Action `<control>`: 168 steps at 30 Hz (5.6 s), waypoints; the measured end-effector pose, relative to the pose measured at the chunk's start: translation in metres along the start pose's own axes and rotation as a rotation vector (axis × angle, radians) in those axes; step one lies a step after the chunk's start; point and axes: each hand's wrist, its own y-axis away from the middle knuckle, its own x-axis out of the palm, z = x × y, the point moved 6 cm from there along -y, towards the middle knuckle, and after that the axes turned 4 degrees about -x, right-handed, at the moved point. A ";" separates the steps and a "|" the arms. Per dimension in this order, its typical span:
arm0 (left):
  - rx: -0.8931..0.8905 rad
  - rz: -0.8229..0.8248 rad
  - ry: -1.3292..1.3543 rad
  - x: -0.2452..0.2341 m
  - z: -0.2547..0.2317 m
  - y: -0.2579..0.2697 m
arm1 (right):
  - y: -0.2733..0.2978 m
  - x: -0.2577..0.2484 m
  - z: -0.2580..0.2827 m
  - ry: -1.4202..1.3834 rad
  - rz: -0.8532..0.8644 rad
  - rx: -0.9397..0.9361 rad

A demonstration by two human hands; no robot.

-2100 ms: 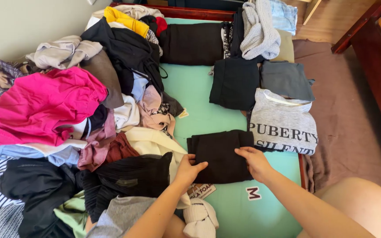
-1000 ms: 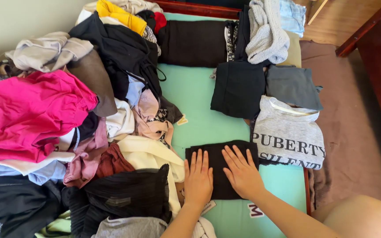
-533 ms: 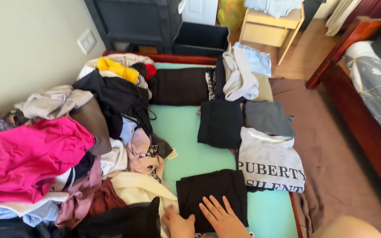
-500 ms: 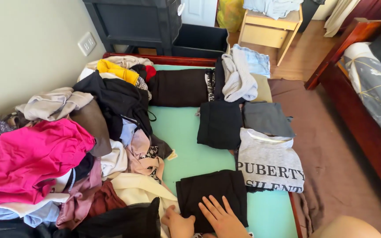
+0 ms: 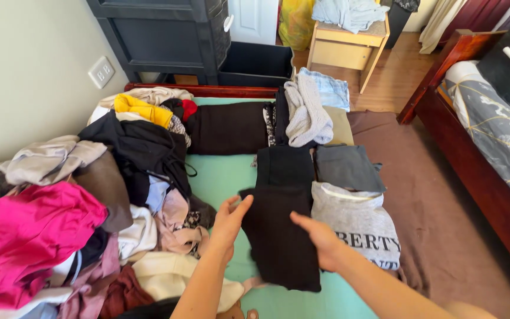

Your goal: The person folds various garments, including tops, pants, and bras, one by one on a bed. They smooth and align each item before folding it into a compact shape and placing it in a growing stack.

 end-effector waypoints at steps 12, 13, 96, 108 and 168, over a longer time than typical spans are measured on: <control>-0.192 0.393 0.141 0.092 -0.071 -0.087 | -0.078 -0.047 0.145 -0.147 -0.091 -0.069; -0.186 0.362 0.119 0.094 -0.071 -0.101 | -0.093 -0.061 0.152 -0.108 -0.120 -0.080; 0.949 0.266 -1.213 0.079 -0.197 0.205 | 0.172 0.097 0.111 1.482 -0.425 -0.906; 0.729 -0.177 -1.387 -0.008 -0.223 0.206 | 0.197 0.032 0.188 1.464 -0.334 -0.913; -0.193 0.734 -1.165 -0.092 0.067 0.261 | 0.212 -0.052 -0.073 1.083 0.314 0.035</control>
